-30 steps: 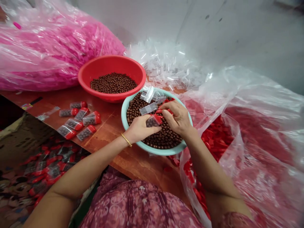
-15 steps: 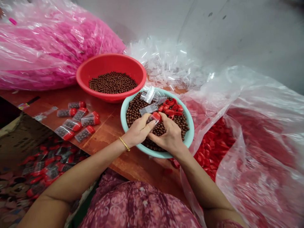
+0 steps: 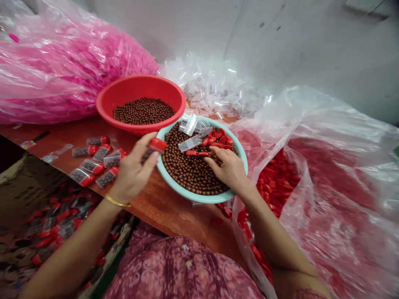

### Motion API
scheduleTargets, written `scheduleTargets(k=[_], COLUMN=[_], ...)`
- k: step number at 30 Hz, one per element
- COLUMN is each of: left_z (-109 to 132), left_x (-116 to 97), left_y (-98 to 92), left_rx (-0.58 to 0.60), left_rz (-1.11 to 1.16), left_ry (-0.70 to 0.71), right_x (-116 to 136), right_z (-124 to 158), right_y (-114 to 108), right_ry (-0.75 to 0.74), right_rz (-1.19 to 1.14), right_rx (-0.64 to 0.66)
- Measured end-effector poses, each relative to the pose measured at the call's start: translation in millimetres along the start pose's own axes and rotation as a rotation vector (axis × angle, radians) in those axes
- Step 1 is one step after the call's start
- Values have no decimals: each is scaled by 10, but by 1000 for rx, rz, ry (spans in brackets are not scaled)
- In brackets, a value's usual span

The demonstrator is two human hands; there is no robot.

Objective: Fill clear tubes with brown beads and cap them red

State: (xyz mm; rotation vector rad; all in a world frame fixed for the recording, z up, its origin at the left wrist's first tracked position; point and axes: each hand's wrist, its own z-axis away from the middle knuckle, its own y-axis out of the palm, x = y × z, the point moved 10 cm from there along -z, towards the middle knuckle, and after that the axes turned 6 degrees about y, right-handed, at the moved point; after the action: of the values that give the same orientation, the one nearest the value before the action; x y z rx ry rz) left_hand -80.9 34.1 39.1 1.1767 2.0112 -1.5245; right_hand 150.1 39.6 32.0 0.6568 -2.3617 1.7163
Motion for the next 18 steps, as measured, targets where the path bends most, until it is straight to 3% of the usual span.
scheduleTargets(k=[2,5,7,9,11,13,15,18], left_z=[140,284,277,180,39,-125,-304,-583], left_x=[306,672,695,485,150,-159,-355,-421], left_y=[-342,-552,-566,-514,-386,-132,233,790], left_rx=[-13,165,219,169,111,151,279,477], left_rz=[-345,-813,-928,-879,-768,-688,-665,-661], left_ry=[-90,-157,-108,14,163,286,354,345], right_x=[-71,16,101,157,171,131,51,-7], right_z=[-57,-157,-206,-222,-204,-158,-98,-13], right_y=[21,207,352,444,459,421,375,350], right_ry=[-17,-90,-118,-136,-154,-161,-141,-129], right_rz=[143,279,353,392,397,390,391,390], right_rx=[7,139,245,314,324,298,276,289])
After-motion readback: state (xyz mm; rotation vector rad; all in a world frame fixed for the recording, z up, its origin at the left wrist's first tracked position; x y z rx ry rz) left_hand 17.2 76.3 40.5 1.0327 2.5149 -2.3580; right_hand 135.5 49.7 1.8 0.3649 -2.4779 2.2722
